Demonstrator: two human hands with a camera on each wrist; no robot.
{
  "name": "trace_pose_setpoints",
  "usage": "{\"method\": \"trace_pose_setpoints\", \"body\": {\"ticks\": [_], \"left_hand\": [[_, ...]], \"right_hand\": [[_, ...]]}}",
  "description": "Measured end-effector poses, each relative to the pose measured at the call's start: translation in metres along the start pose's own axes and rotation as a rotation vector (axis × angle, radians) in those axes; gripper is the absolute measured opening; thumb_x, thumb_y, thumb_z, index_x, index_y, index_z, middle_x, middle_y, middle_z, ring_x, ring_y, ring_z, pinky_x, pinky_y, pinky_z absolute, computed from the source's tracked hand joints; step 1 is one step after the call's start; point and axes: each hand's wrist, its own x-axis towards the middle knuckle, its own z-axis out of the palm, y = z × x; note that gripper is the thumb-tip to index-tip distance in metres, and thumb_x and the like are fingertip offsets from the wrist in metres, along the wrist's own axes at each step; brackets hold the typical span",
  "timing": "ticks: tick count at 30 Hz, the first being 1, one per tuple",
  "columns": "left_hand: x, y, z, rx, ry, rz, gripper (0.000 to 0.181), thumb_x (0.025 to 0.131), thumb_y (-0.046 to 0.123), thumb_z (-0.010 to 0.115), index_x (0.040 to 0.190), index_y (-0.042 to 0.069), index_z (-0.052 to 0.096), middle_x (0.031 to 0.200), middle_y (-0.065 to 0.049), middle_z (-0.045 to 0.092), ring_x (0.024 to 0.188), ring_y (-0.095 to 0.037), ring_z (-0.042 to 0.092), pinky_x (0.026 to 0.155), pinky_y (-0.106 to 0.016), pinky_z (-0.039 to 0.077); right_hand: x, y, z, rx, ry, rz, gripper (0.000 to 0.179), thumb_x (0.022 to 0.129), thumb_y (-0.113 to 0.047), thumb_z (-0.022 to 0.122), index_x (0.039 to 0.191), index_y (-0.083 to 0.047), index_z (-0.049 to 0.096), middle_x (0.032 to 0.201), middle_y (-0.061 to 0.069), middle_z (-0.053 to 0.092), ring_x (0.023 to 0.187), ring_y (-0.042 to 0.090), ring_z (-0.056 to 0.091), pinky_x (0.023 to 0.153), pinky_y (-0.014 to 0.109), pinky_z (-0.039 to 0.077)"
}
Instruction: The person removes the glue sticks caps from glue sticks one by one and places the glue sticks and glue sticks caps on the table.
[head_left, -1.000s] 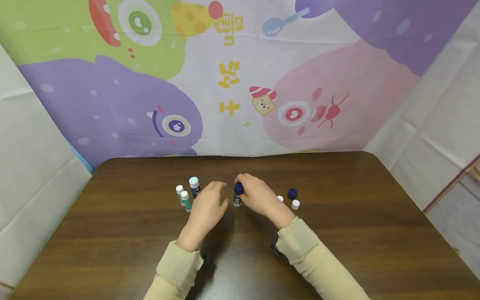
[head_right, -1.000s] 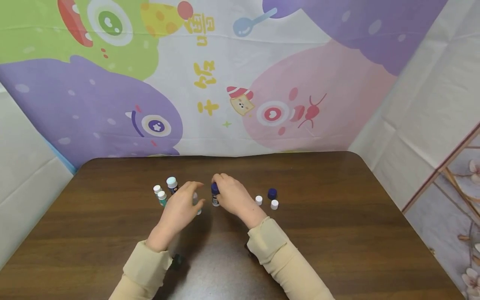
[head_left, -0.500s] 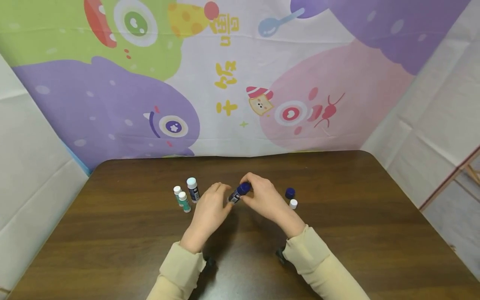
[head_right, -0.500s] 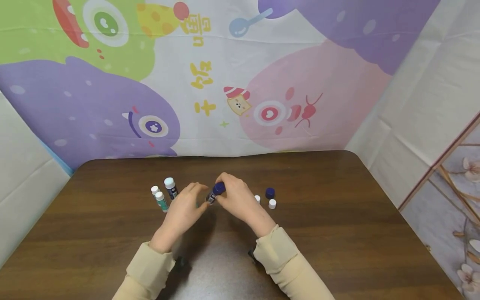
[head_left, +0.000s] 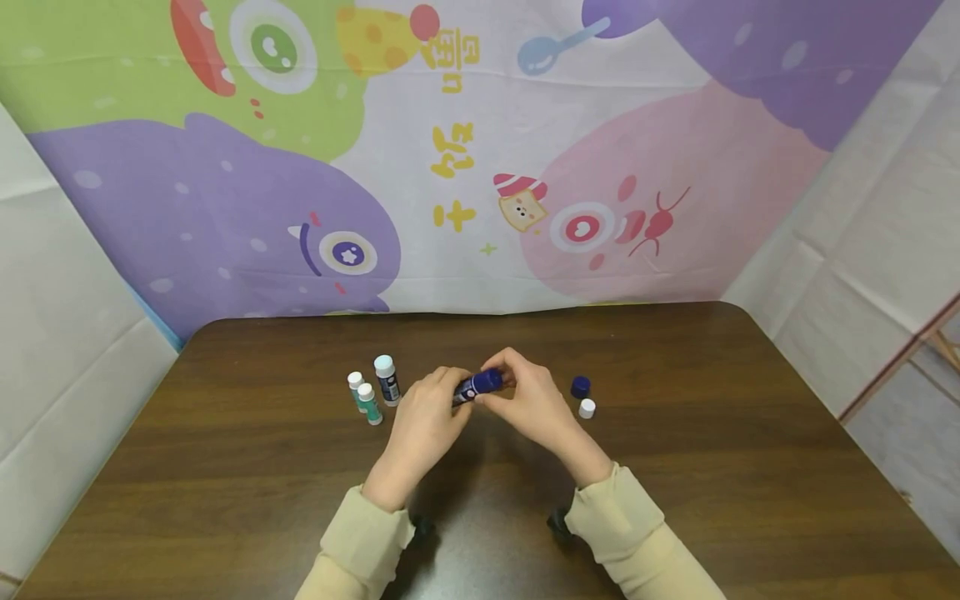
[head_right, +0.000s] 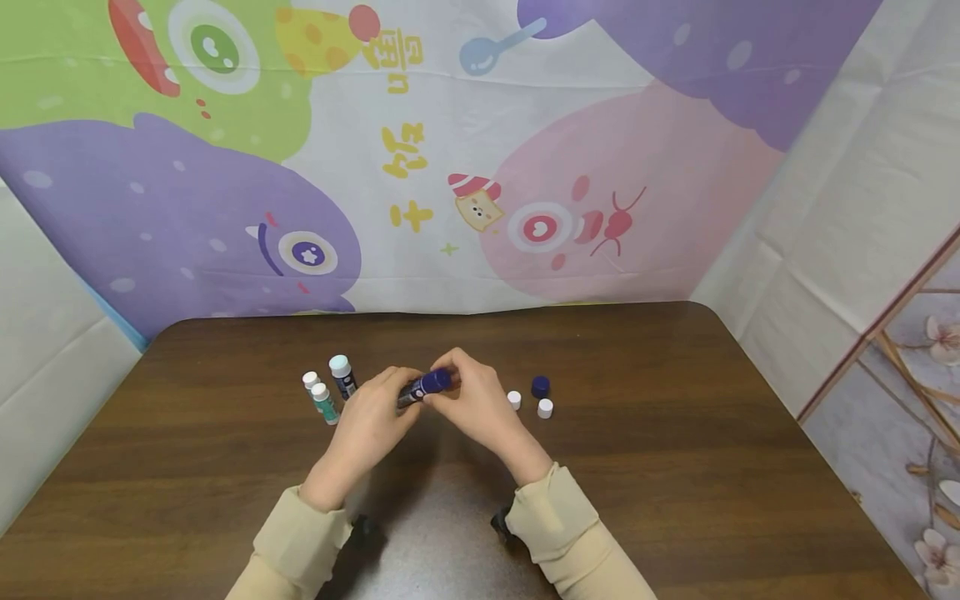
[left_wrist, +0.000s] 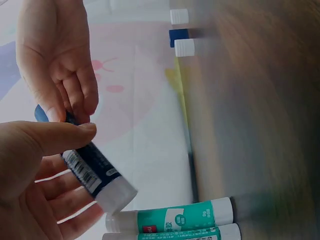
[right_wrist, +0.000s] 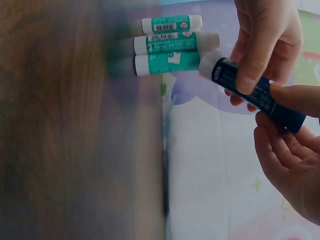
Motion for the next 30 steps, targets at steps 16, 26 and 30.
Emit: {"method": "trace_pose_setpoints", "body": {"ticks": [16, 26, 30], "left_hand": [[0.000, 0.004, -0.004, -0.088, -0.054, 0.017, 0.027, 0.078, 0.024, 0.071, 0.100, 0.012, 0.063, 0.085, 0.002, 0.061, 0.071, -0.013, 0.055, 0.063, -0.031, 0.045], [-0.001, 0.003, -0.016, -0.042, -0.018, 0.110, 0.027, 0.075, 0.025, 0.075, 0.099, 0.014, 0.067, 0.086, 0.003, 0.061, 0.078, -0.015, 0.055, 0.071, -0.029, 0.045], [-0.001, 0.001, -0.021, -0.029, -0.029, 0.142, 0.028, 0.074, 0.026, 0.075, 0.099, 0.015, 0.068, 0.087, 0.004, 0.061, 0.078, -0.015, 0.055, 0.072, -0.029, 0.044]], "right_hand": [[-0.004, 0.012, -0.011, 0.191, -0.103, -0.052, 0.039, 0.082, -0.017, 0.067, 0.119, -0.014, 0.053, 0.107, 0.004, 0.060, 0.090, 0.016, 0.060, 0.078, 0.033, 0.050], [-0.007, 0.012, -0.015, 0.255, -0.126, -0.038, 0.027, 0.080, -0.025, 0.069, 0.105, -0.017, 0.060, 0.097, 0.001, 0.063, 0.080, 0.014, 0.059, 0.068, 0.027, 0.050], [-0.008, 0.009, -0.015, 0.267, -0.143, -0.034, 0.025, 0.080, -0.021, 0.069, 0.103, -0.016, 0.061, 0.097, 0.002, 0.062, 0.080, 0.014, 0.059, 0.070, 0.028, 0.051]]}}
